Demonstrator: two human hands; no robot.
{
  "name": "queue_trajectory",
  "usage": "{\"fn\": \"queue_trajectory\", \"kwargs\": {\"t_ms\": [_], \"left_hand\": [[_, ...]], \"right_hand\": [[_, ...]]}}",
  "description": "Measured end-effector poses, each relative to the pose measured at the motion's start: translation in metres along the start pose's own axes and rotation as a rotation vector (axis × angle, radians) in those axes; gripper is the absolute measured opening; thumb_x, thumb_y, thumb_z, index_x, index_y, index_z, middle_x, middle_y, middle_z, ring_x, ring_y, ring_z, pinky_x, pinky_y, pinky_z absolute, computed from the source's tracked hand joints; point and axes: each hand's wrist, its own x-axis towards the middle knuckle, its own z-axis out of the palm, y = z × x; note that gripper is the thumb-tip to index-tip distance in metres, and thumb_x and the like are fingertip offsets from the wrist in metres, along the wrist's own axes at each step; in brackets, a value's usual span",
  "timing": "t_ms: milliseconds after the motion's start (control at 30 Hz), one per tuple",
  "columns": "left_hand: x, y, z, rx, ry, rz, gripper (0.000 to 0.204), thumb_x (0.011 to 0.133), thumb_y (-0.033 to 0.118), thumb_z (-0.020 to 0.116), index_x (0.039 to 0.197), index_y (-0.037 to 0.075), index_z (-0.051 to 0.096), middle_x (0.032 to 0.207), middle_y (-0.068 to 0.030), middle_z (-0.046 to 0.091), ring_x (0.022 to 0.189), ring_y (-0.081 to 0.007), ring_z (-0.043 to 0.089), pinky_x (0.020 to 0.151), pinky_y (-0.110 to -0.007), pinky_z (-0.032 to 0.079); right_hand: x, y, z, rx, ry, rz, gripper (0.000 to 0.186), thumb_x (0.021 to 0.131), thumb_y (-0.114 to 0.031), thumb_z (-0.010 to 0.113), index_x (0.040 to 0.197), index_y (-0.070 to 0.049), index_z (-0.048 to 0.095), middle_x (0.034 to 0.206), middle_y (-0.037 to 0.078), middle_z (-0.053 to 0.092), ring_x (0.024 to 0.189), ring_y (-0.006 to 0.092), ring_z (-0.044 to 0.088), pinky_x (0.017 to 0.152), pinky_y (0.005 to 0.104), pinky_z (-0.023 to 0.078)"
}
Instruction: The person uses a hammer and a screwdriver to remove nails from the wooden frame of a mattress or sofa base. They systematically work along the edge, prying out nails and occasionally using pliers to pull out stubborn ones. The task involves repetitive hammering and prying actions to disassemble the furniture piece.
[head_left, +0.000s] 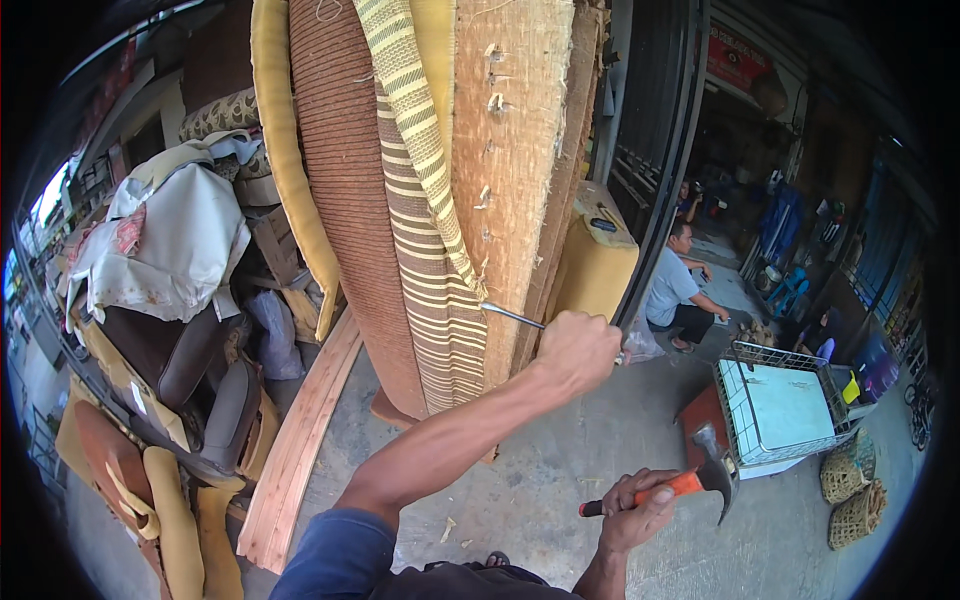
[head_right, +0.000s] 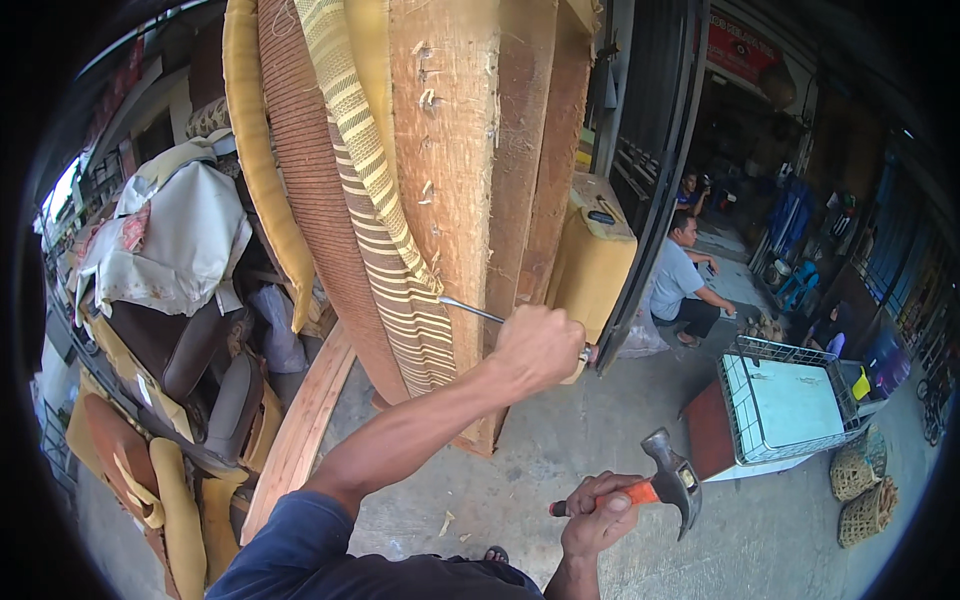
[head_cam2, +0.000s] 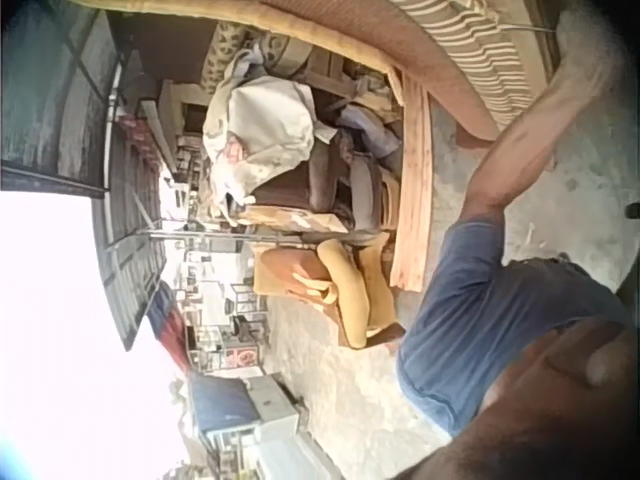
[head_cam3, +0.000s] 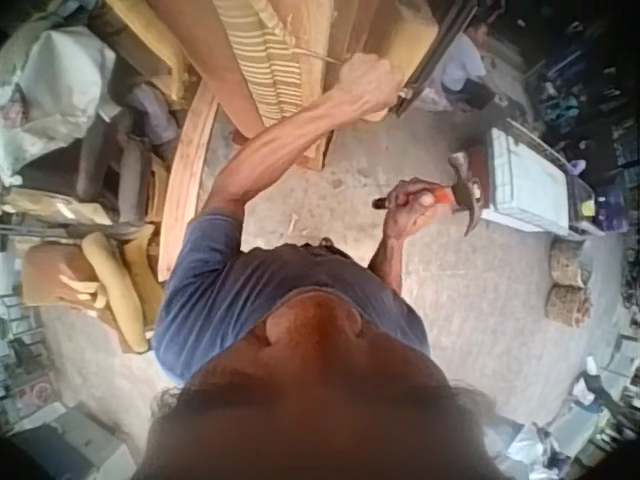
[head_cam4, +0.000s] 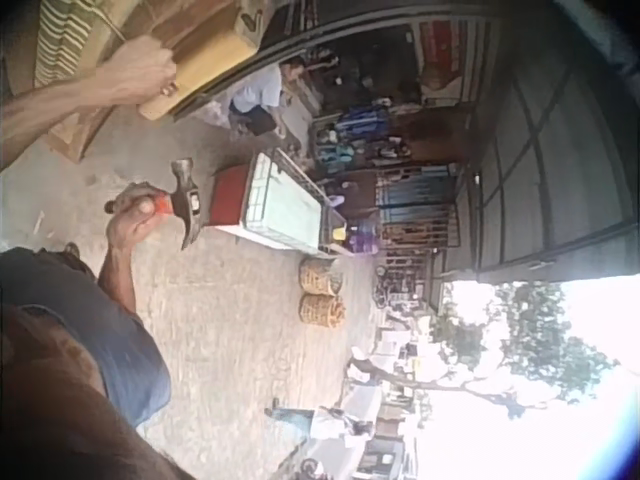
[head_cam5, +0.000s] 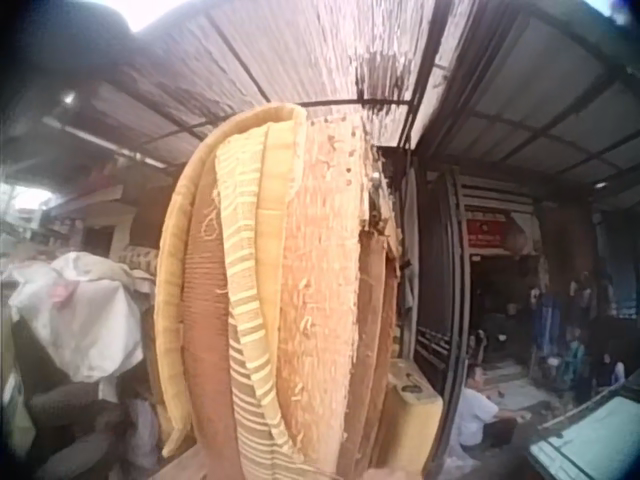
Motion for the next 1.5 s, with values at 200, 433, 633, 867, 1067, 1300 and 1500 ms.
{"fn": "queue_trajectory", "kwargs": {"t_ms": [200, 433, 633, 867, 1067, 1300, 1500], "left_hand": [[-0.02, -0.001, -0.012, -0.13, 0.18, 0.013, 0.017, 0.074, 0.019, 0.073, 0.067, 0.004, 0.069, 0.06, -0.0155, 0.066, 0.052, -0.0307, 0.065, 0.049, -0.042, 0.051], [-0.037, 0.021, -0.043, -0.285, 0.457, 0.413, 0.027, 0.067, 0.027, 0.08, 0.068, 0.012, 0.058, 0.062, -0.003, 0.052, 0.058, -0.0205, 0.061, 0.052, -0.036, 0.046], [-0.032, 0.015, -0.044, -0.327, 0.635, 0.479, 0.027, 0.059, 0.023, 0.081, 0.062, 0.012, 0.057, 0.058, 0.0013, 0.038, 0.051, -0.015, 0.049, 0.045, -0.031, 0.038], [-0.045, 0.002, -0.052, -0.267, 0.676, 0.511, 0.022, 0.07, 0.019, 0.078, 0.068, 0.01, 0.058, 0.058, 0.0004, 0.039, 0.05, -0.0165, 0.051, 0.046, -0.032, 0.038], [-0.047, -0.007, -0.056, -0.31, 0.679, 0.558, 0.023, 0.074, 0.021, 0.077, 0.069, 0.007, 0.059, 0.058, -0.0009, 0.04, 0.049, -0.0165, 0.048, 0.044, -0.033, 0.035], [-0.044, -0.001, -0.061, -0.422, 0.739, 0.487, 0.027, 0.076, 0.02, 0.075, 0.065, 0.008, 0.054, 0.056, -0.0014, 0.035, 0.046, -0.017, 0.042, 0.043, -0.033, 0.031], [-0.036, 0.0, -0.063, -0.41, 0.691, 0.478, 0.029, 0.067, 0.031, 0.083, 0.07, 0.012, 0.062, 0.06, -0.0005, 0.041, 0.052, -0.018, 0.05, 0.047, -0.034, 0.038]], "right_hand": [[-0.011, -0.017, -0.05, -0.017, 0.142, -0.032, 0.051, 0.103, -0.058, 0.047, 0.089, -0.01, 0.039, 0.059, -0.001, 0.031, 0.039, 0.0049, 0.025, 0.032, 0.0217, 0.023], [-0.011, -0.027, -0.032, 0.044, 0.148, 0.105, 0.053, 0.102, -0.059, 0.049, 0.09, -0.009, 0.039, 0.056, -0.001, 0.03, 0.039, 0.0055, 0.026, 0.032, 0.023, 0.026], [-0.019, -0.013, -0.037, -0.008, -0.031, 0.051, 0.049, 0.104, -0.055, 0.049, 0.092, -0.008, 0.041, 0.056, -0.001, 0.031, 0.039, 0.005, 0.026, 0.032, 0.0222, 0.025], [-0.024, -0.015, -0.02, 0.023, -0.056, 0.064, 0.05, 0.102, -0.055, 0.052, 0.091, -0.007, 0.042, 0.058, -0.001, 0.034, 0.04, 0.005, 0.028, 0.033, 0.022, 0.026], [-0.022, -0.028, -0.007, 0.007, -0.087, -0.123, 0.058, 0.099, -0.065, 0.048, 0.091, -0.008, 0.041, 0.059, 0.001, 0.038, 0.04, 0.0062, 0.031, 0.033, 0.0225, 0.027], [-0.011, -0.001, 0.006, -0.456, -0.16, -0.312, 0.065, 0.099, -0.069, 0.041, 0.078, -0.007, 0.043, 0.058, 0.002, 0.042, 0.04, 0.0092, 0.034, 0.039, 0.0241, 0.03], [-0.007, -0.001, 0.018, -0.088, -0.047, -0.535, 0.066, 0.099, -0.07, 0.043, 0.08, -0.007, 0.045, 0.055, -0.001, 0.039, 0.043, 0.0063, 0.039, 0.039, 0.0228, 0.031]]}}
